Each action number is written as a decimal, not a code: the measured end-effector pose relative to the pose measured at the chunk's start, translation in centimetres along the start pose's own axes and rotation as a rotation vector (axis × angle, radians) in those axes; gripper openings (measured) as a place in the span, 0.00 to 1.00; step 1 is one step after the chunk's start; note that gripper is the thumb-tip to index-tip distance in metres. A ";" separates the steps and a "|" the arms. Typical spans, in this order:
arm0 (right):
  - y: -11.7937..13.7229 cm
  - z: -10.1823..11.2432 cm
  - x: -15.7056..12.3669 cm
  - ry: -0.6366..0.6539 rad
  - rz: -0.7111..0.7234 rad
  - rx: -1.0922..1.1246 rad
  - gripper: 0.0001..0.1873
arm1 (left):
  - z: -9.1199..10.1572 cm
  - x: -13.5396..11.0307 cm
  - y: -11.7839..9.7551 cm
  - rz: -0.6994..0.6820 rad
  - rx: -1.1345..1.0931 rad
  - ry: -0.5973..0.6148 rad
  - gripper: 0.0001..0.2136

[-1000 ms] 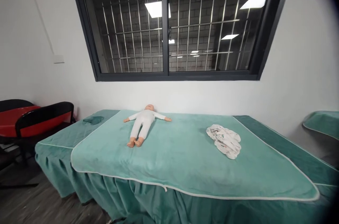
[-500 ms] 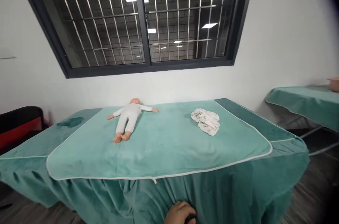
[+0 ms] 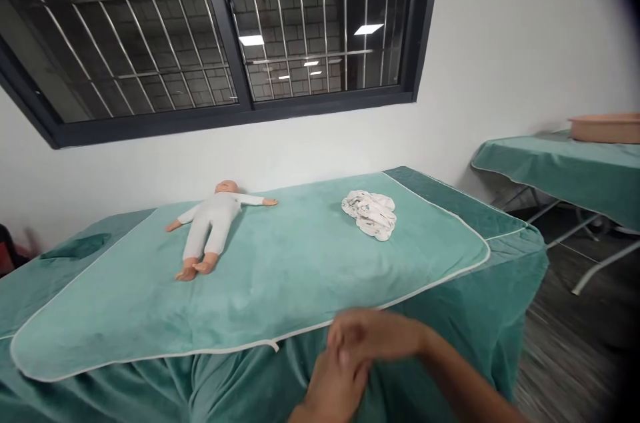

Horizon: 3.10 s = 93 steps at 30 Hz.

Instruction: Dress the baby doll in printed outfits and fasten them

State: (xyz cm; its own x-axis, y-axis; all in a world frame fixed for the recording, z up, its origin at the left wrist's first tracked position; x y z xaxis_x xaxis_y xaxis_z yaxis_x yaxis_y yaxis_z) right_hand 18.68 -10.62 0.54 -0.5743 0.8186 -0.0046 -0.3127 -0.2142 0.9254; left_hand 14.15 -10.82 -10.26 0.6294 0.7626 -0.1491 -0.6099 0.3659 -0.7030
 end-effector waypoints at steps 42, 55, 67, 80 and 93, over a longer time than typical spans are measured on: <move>2.0 21.9 12.9 -0.288 -0.004 -0.150 0.13 | 38.9 12.6 6.2 -0.197 -0.270 -0.879 0.09; -11.2 36.0 8.9 -0.833 -0.645 -0.617 0.12 | 28.8 17.6 11.4 0.192 -0.664 -0.613 0.06; 6.2 27.5 13.8 -0.840 0.009 -0.048 0.24 | 25.8 23.5 -2.1 -0.207 -1.432 -0.333 0.20; -16.4 26.7 10.1 -0.297 -0.773 -1.099 0.44 | 31.1 11.3 17.4 0.233 -0.946 -0.790 0.31; -11.5 22.7 7.8 -0.343 -0.458 -1.046 0.08 | 32.1 15.7 10.1 0.035 -0.250 -0.646 0.06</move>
State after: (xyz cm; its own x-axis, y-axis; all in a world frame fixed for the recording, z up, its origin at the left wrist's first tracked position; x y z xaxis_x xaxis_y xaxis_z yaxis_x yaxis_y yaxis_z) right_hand 34.97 10.33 -1.50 -0.0664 0.9978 -0.0050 -0.9923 -0.0655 0.1055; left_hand 2.41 21.98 2.60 0.1509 0.9649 0.2150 -0.4465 0.2605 -0.8560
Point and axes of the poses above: each hand's wrist, its own x-axis towards the middle knuckle, its own z-axis out of the back of the hand, y = z × x, the point moved 10 cm from there along x, towards the middle knuckle, and after that the axes turned 11 degrees about -x, right-handed, at the moved point
